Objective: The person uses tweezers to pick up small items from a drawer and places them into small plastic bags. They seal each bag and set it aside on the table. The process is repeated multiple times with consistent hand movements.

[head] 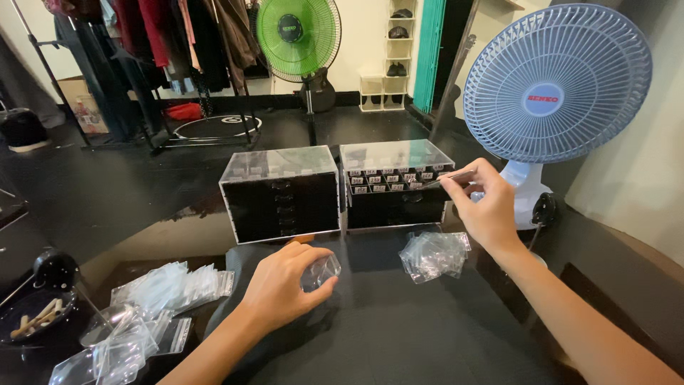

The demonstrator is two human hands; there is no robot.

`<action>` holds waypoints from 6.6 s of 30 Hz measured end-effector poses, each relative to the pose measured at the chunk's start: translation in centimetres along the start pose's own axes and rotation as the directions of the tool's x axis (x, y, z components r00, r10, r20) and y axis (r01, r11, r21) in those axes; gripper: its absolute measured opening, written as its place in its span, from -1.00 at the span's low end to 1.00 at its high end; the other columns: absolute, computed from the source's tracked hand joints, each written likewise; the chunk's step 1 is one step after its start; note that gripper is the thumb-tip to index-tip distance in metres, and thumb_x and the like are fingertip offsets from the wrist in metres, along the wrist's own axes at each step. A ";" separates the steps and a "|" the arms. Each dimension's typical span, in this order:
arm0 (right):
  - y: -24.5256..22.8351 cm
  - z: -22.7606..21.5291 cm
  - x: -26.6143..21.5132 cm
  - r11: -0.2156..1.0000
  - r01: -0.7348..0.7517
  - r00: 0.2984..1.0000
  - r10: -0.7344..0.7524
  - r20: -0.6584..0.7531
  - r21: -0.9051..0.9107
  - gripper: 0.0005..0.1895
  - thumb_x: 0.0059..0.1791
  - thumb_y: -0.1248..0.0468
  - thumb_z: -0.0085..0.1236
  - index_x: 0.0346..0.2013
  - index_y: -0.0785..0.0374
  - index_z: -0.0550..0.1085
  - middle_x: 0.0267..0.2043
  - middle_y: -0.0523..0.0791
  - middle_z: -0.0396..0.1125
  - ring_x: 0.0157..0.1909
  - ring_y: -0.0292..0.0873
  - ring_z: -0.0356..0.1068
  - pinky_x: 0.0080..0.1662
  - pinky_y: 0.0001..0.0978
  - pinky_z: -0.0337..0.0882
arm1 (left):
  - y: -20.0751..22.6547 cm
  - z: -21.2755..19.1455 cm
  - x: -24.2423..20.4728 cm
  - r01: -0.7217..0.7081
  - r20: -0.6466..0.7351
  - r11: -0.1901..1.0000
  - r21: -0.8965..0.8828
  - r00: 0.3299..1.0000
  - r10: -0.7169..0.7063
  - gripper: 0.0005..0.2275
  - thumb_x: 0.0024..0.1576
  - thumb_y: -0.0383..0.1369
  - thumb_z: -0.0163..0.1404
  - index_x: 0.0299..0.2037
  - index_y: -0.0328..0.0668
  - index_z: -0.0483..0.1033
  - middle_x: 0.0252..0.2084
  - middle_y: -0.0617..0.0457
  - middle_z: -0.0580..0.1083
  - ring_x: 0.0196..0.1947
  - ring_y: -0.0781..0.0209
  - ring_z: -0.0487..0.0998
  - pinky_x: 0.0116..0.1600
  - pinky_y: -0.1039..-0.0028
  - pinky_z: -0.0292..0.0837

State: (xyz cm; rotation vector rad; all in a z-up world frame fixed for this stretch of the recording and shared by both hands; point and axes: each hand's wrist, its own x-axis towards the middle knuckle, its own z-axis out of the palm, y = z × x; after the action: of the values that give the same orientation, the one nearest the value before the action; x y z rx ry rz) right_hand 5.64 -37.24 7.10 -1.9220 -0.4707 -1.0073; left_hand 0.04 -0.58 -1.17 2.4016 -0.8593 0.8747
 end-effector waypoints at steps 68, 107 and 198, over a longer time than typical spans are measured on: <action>-6.3 5.4 -9.5 0.931 -0.204 0.784 -0.031 0.620 0.304 -0.87 0.08 0.32 0.26 -0.37 0.16 0.55 -0.44 -0.24 0.40 -0.43 -0.32 0.36 -0.34 -0.47 0.43 | 7.7 -0.7 0.5 0.421 0.193 0.709 -0.566 0.903 -0.383 -0.92 0.21 -0.36 0.25 -0.33 -0.10 0.72 -0.39 0.24 0.68 -0.40 0.52 0.57 -0.38 0.61 0.47; -2.2 2.1 -4.1 0.819 0.169 0.741 0.261 0.618 -0.548 -0.76 0.19 0.24 0.07 0.12 0.12 0.59 -0.01 -0.06 0.66 0.08 0.05 0.65 0.14 -0.06 0.64 | -12.6 -14.5 -2.3 0.536 0.070 0.558 0.633 0.678 -0.731 -0.69 0.28 -0.07 0.04 0.00 0.01 0.76 -0.04 -0.10 0.76 0.06 -0.28 0.77 0.18 -0.04 0.64; -5.3 7.3 -11.0 0.741 -0.568 0.661 0.150 0.735 0.359 -0.83 0.14 0.33 0.37 -0.32 0.26 0.57 -0.47 -0.14 0.50 -0.49 -0.37 0.28 -0.44 -0.47 0.21 | 4.2 -1.3 0.8 -0.558 0.145 0.784 0.274 0.829 0.540 -0.96 0.37 -0.42 0.03 -0.13 -0.05 0.44 -0.13 0.05 0.38 -0.19 0.07 0.41 -0.26 0.26 0.34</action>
State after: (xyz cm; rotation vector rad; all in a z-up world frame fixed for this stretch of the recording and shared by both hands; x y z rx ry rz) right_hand -1.01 -27.56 -0.86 -1.6556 -0.6410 0.1678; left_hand -2.85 -3.07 1.11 2.4703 -1.6089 1.2318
